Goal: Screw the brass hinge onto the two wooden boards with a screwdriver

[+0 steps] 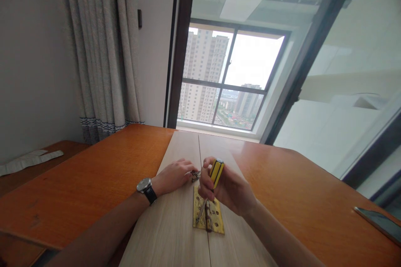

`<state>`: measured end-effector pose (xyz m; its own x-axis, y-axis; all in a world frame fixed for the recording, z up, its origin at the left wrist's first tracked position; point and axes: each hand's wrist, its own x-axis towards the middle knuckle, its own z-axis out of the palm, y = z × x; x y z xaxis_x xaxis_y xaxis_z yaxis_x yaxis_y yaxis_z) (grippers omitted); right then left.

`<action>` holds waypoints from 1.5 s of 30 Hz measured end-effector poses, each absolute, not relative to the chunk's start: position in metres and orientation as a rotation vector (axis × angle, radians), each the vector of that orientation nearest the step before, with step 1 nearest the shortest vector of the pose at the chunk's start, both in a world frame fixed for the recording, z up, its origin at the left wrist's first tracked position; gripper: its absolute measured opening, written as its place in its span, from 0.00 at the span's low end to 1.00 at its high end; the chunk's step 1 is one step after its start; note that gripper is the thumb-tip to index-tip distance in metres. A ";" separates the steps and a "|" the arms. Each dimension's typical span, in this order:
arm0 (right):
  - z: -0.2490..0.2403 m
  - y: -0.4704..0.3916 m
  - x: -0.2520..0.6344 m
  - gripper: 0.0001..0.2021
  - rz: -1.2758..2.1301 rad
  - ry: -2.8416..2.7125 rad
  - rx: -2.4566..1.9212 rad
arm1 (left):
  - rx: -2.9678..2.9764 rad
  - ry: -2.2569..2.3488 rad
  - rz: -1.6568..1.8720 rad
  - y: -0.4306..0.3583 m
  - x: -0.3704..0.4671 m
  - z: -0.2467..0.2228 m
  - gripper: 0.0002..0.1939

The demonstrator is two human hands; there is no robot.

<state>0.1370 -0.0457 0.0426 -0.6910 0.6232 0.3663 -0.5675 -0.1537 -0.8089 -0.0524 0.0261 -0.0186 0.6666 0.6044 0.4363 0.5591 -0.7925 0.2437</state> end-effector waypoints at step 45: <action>0.039 -0.044 0.132 0.22 1.743 -1.462 -0.210 | 2.795 0.980 0.729 0.026 -0.054 -0.016 0.10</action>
<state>0.1317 -0.0441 0.0386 -0.6405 0.6741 0.3679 -0.4798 0.0228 -0.8771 -0.0537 0.0260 -0.0163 0.6803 0.6091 0.4076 0.5656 -0.7900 0.2366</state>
